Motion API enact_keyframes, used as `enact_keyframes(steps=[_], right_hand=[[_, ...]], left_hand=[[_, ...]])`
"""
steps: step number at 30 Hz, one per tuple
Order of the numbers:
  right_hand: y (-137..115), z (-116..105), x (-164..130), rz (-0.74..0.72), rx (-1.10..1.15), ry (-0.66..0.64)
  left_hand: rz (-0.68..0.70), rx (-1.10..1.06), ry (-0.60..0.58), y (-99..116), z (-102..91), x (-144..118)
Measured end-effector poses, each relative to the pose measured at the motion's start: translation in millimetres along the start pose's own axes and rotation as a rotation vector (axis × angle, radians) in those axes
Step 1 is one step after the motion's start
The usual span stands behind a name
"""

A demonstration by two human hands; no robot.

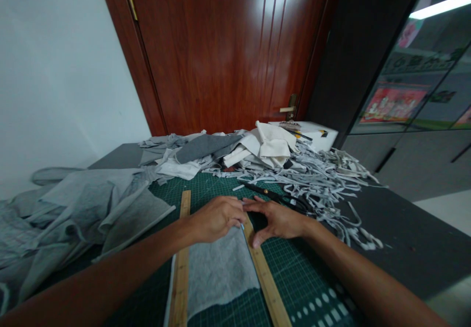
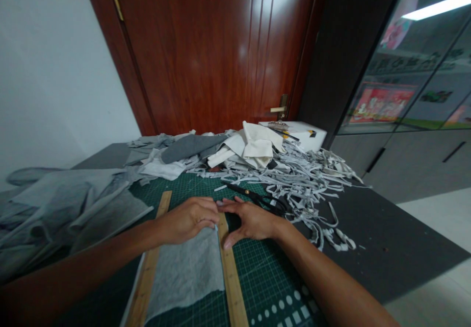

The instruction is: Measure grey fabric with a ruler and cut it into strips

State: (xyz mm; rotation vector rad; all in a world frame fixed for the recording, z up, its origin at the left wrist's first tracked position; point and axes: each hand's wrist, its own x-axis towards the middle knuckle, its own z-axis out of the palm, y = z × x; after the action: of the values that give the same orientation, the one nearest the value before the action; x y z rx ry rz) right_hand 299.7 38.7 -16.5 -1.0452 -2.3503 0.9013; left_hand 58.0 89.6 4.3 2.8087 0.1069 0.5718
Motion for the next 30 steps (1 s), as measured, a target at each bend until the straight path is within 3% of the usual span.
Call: enact_keyframes(steps=[4,10,24,30], right_hand=[[1,0,0,0.002,-0.001,-0.017],[3,-2,0,-0.019,-0.044,-0.032],[-2,-1,-1,0.015,0.013,-0.017],[-3,-2,-1,0.016,0.011,-0.02]], left_hand=[[0.056,-0.093,-0.034,26,9.6,0],[0.066,-0.023,-0.045,49,17.5,-1],[0.05,-0.051,-0.041,21,8.7,0],[0.008,-0.099,0.004,33,6.5,-3]])
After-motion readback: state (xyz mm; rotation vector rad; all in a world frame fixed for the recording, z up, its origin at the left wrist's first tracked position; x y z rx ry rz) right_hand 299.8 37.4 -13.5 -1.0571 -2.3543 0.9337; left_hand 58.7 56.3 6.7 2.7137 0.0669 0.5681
